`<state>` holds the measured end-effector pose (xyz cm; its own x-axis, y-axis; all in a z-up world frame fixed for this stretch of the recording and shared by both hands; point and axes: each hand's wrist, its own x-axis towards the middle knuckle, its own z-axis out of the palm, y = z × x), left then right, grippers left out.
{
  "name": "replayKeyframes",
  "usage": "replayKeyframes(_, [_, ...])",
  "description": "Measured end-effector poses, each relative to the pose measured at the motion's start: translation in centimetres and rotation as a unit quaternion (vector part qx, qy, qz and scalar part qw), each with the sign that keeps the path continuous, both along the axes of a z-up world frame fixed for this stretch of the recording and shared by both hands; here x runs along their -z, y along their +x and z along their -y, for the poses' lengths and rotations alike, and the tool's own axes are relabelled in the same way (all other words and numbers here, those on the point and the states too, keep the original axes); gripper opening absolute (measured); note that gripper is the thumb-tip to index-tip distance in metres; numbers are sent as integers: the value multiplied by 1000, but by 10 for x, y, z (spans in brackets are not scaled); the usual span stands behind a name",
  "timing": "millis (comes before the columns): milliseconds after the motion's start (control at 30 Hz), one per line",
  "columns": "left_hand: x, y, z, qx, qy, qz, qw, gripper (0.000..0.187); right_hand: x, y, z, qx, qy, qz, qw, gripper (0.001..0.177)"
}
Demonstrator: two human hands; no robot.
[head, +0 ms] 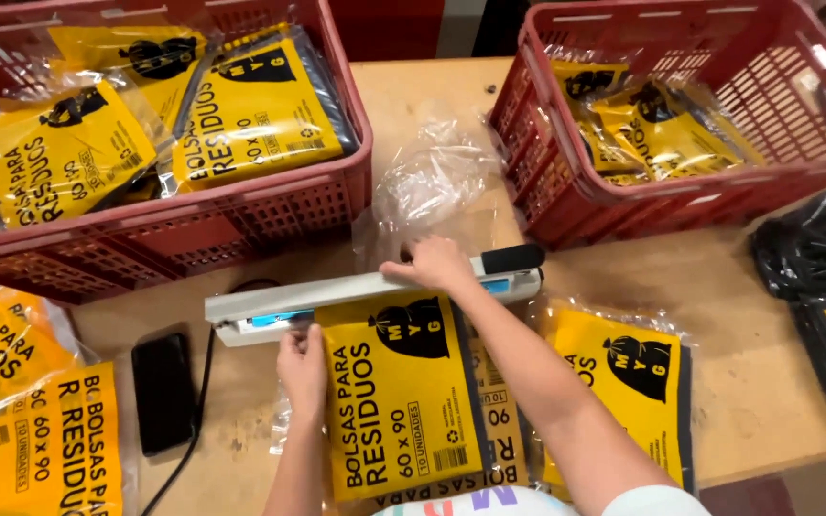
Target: The person repeatedly places yellow plastic bags into a heat sealer, closes the lid to seal them, and then places the sealed packages into a red basket. The process is repeated continuously throughout the clip.
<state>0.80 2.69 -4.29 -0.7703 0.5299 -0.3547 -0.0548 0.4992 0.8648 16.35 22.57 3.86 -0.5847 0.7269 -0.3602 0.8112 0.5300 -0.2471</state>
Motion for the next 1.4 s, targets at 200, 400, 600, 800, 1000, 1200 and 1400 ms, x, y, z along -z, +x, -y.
replayKeyframes(200, [-80,11,20,135,-143,86,977,28,-18,-14,3,71,-35,9,997,73])
replayKeyframes(400, [-53,15,29,245,-245,8,938,43,-1,-10,-1,53,-7,1,999,72])
replayKeyframes(600, [-54,19,27,267,-260,-10,928,45,4,-9,-2,43,2,6,999,74])
replayKeyframes(800, [-54,23,35,274,-246,-31,929,42,1,-10,-2,54,-4,5,999,73])
replayKeyframes(1000, [-70,26,35,258,-226,-10,939,44,-9,-12,2,93,-22,-1,995,69])
replayKeyframes(1200, [-46,28,45,280,-209,-80,934,73,66,4,-12,3,227,-186,956,70])
replayKeyframes(1400, [-55,35,48,265,-193,-101,939,72,27,7,-9,17,155,-321,934,44])
